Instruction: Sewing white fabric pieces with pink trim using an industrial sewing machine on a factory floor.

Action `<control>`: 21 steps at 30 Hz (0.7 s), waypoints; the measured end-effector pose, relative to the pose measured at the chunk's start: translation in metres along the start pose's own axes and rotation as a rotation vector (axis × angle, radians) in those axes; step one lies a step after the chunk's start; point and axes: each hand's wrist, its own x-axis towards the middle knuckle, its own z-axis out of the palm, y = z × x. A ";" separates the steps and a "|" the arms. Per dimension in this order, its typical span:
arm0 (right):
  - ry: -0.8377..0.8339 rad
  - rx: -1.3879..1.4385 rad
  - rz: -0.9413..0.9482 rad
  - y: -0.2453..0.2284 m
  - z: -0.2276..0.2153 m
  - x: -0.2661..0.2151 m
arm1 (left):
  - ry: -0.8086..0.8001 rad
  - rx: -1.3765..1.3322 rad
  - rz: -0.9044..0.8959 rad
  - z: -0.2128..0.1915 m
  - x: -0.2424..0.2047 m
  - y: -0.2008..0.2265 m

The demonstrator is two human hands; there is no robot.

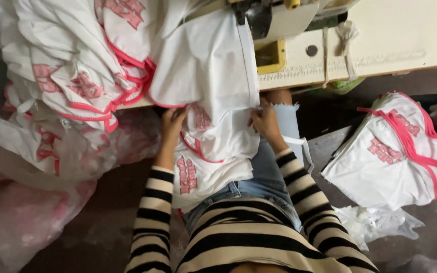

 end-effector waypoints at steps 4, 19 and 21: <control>-0.156 0.099 0.085 0.023 -0.003 -0.044 | 0.266 -0.109 0.178 -0.037 -0.053 0.008; -0.006 0.691 0.107 -0.153 -0.034 -0.099 | 0.387 0.048 0.597 -0.096 -0.081 0.222; 0.011 0.709 0.101 -0.163 -0.032 -0.085 | 0.376 0.021 0.637 -0.099 -0.063 0.238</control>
